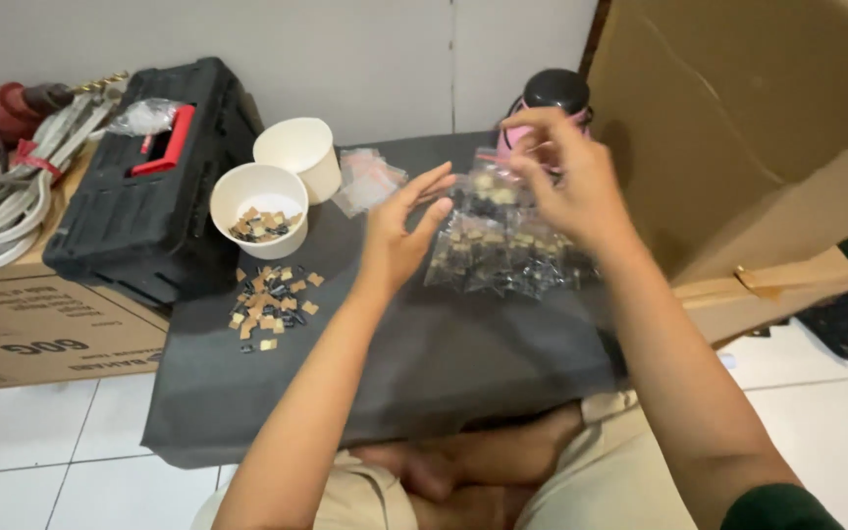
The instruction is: The person is picking up small gold-colored metal components from a table and placing them into small resealable plastic bags, occasionally arranging them on the table surface.
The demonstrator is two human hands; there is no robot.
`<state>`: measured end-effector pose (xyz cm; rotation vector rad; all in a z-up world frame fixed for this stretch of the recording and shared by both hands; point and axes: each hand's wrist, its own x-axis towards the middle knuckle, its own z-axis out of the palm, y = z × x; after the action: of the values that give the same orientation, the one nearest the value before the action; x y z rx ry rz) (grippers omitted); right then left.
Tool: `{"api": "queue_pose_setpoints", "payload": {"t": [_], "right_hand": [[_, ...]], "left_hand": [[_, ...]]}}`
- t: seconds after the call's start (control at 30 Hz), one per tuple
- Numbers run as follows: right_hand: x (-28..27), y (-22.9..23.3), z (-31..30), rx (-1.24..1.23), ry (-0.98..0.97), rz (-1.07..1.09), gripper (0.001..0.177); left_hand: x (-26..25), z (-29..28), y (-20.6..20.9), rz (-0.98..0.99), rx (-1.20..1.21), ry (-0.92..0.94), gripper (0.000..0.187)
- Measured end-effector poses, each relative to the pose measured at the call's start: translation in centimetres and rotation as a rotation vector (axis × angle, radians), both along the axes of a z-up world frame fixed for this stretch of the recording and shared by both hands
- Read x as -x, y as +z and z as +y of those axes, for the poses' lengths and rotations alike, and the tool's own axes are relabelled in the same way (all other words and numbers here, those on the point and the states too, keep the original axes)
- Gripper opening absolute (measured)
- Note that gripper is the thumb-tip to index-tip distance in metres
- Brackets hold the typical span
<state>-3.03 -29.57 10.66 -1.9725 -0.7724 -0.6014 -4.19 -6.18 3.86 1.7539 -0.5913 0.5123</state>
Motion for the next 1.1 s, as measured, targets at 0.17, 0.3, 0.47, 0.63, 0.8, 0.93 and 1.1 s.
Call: {"api": "queue_pose_setpoints", "payload": {"t": [0.17, 0.3, 0.47, 0.63, 0.8, 0.93, 1.1], "right_hand": [[1.0, -2.3, -4.9, -0.055, -0.051, 0.105, 0.053], [-0.3, -7.5, -6.9, 0.495, -0.426, 0.033, 0.054], [1.7, -7.7, -6.8, 0.413, -0.464, 0.096, 0.040], [3.1, -5.7, -5.4, 0.354, -0.432, 0.498, 0.058], [2.5, -8.3, -4.6, 0.721, -0.444, 0.623, 0.073], [3.3, -7.7, -4.1, 0.721, -0.440, 0.605, 0.074], [5.2, -6.9, -3.7, 0.349, -0.352, 0.427, 0.064]], "left_hand": [[3.3, -5.1, 1.0, -0.001, -0.375, 0.095, 0.052], [4.8, -8.3, 1.1, 0.265, -0.985, 0.145, 0.058], [3.7, -8.9, -1.3, 0.104, -0.973, 0.299, 0.062], [2.1, -8.0, -1.4, 0.113, -0.849, 0.435, 0.063], [1.0, -8.3, -3.8, 0.175, -0.909, 0.449, 0.057], [0.2, -8.1, -5.6, 0.139, -0.818, 0.478, 0.060], [-0.8, -7.9, -6.2, -0.096, -0.581, 0.583, 0.057]]}}
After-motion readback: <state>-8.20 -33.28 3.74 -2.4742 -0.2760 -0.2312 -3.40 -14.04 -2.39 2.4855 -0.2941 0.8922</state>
